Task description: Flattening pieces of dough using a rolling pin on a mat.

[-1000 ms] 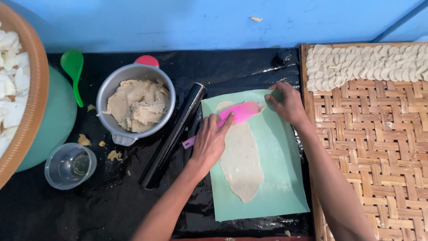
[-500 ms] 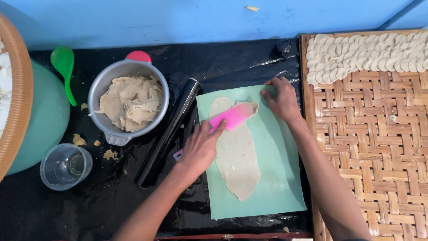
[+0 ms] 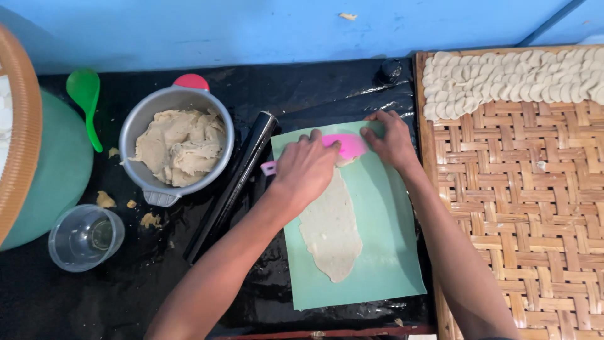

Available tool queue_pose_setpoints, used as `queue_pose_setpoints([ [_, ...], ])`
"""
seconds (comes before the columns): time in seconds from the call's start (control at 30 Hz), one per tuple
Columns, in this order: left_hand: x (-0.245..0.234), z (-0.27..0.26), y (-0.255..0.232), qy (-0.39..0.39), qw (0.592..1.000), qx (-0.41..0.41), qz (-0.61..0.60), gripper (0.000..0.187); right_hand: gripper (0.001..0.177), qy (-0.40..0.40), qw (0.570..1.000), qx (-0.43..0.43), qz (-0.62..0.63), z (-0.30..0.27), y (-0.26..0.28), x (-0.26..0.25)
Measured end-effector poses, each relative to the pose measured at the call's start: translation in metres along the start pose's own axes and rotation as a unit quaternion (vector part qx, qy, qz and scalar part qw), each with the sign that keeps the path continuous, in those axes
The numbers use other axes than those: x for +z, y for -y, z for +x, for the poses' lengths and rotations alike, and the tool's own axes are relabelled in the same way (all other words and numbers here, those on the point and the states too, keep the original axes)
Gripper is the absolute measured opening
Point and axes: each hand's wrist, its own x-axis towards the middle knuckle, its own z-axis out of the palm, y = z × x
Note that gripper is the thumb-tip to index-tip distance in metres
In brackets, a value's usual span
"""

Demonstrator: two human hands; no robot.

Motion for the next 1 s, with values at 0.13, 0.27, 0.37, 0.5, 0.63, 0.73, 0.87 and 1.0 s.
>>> queue_pose_setpoints([
  [0.13, -0.002, 0.026, -0.017, 0.014, 0.997, 0.013, 0.069, 0.024, 0.029, 0.010, 1.000, -0.021, 0.008, 0.000, -0.002, -0.003],
  [0.27, -0.024, 0.023, -0.030, 0.043, 0.992, 0.003, 0.119, 0.020, 0.028, 0.027, 0.999, 0.014, 0.011, -0.001, 0.002, -0.003],
  [0.37, -0.027, 0.009, -0.026, 0.058, 0.991, -0.013, 0.124, 0.020, 0.028, 0.015, 1.000, -0.004, 0.005, 0.000, 0.001, -0.001],
  [0.5, -0.014, -0.024, -0.012, 0.075, 0.993, -0.032, 0.080, 0.031, 0.027, 0.004, 1.000, -0.004, 0.012, -0.004, 0.007, -0.004],
  [0.63, 0.027, -0.053, -0.002, 0.055, 0.997, -0.042, 0.043, 0.055, 0.027, 0.022, 0.999, 0.028, 0.028, -0.005, 0.013, -0.007],
  [0.73, 0.030, -0.063, -0.002, 0.051, 0.996, -0.057, 0.038, 0.062, 0.026, 0.010, 1.000, 0.001, 0.011, -0.005, 0.014, -0.006],
  [0.87, -0.011, -0.062, -0.008, 0.050, 0.995, -0.054, 0.060, 0.056, 0.026, 0.003, 1.000, -0.001, 0.004, -0.004, 0.015, -0.007],
  [1.0, -0.037, -0.047, -0.018, 0.012, 0.996, -0.042, 0.082, 0.043, 0.027, -0.003, 1.000, -0.008, 0.005, -0.005, 0.011, -0.005],
])
